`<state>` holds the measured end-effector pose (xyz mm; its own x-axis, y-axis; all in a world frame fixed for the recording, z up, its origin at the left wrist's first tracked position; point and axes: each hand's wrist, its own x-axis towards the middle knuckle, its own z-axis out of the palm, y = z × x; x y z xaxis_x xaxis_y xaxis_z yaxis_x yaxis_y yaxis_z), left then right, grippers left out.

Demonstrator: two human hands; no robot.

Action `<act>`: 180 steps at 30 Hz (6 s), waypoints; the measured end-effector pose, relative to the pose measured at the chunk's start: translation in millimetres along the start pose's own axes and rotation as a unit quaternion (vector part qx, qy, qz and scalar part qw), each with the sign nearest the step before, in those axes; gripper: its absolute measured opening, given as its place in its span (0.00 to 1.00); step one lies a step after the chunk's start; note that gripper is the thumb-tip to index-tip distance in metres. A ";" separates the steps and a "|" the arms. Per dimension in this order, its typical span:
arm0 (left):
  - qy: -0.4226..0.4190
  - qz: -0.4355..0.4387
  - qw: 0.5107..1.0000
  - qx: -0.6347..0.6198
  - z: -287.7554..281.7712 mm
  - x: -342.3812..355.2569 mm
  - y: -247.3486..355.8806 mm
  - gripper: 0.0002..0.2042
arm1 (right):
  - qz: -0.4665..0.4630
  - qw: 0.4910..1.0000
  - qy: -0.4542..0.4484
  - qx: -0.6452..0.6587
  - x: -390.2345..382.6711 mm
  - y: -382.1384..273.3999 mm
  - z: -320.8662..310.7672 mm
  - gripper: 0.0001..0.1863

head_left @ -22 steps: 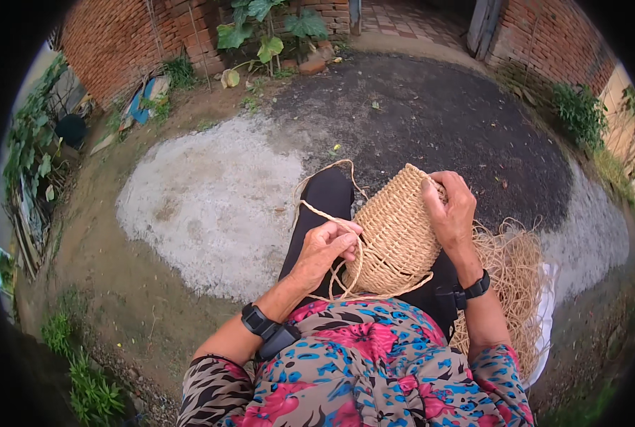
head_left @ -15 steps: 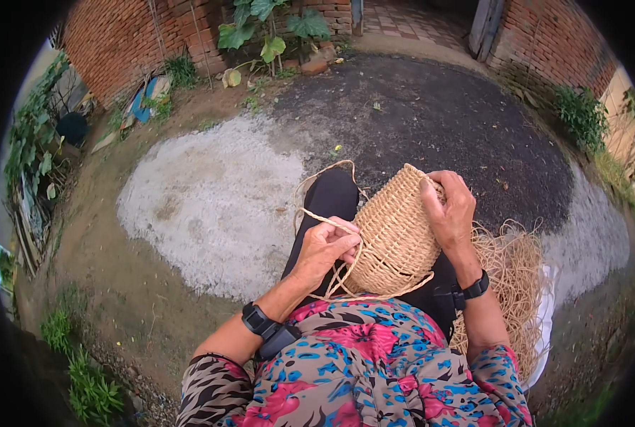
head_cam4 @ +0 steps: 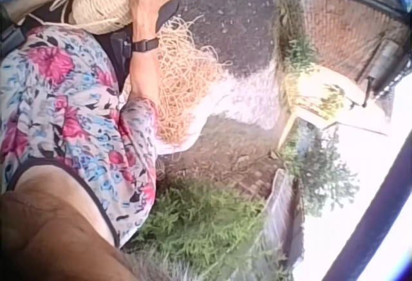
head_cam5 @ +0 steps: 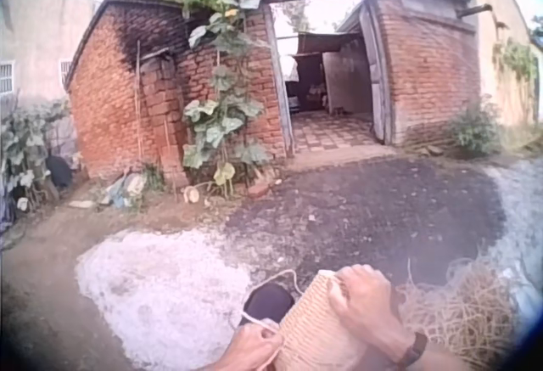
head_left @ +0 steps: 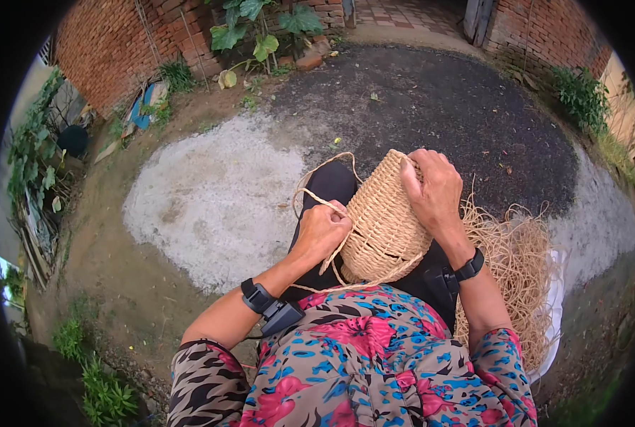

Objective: Weaving a small basket using natural fiber twine.

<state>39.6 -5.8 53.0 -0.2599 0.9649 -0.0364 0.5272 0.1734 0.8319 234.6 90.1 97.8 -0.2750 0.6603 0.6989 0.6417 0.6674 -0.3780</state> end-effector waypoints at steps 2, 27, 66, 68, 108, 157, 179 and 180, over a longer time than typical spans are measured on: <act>0.009 0.013 1.000 -0.012 3.9 0.0 -4.6 0.09 | -0.003 1.000 0.002 -0.001 -0.8 0.5 0.9 0.06; -0.083 -0.047 0.938 -0.333 -50.7 -1.8 -45.1 0.09 | -0.050 0.994 -0.094 -0.014 22.5 -12.9 -2.2 0.11; -0.088 0.002 0.990 -0.111 -11.4 8.1 2.1 0.07 | 0.020 0.989 -0.081 0.120 31.1 8.1 0.8 0.11; -0.118 -0.027 0.975 -0.185 -8.8 8.3 1.3 0.06 | 0.079 0.983 -0.127 0.107 33.5 14.1 9.3 0.15; 0.236 0.019 0.943 0.234 -102.7 59.0 -131.8 0.10 | -0.039 0.994 -0.082 0.053 25.5 11.2 33.2 0.12; -0.104 -0.058 0.971 -0.205 -57.2 22.1 -45.8 0.08 | 0.036 0.975 -0.214 -0.054 46.5 1.9 40.7 0.18; -0.151 -0.034 0.918 -0.364 -48.8 13.7 -23.6 0.07 | -0.044 0.997 -0.052 0.033 43.7 -24.7 5.7 0.11; -0.151 -0.035 0.920 -0.361 -51.1 13.5 -22.6 0.07 | -0.051 0.997 -0.048 0.032 43.9 -25.6 5.2 0.11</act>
<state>-17.2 -6.7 61.9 0.0221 0.9859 -0.1658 -0.1847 0.1670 0.9685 202.3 103.8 135.0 -0.4055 0.6153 0.6760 0.5603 0.7516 -0.3480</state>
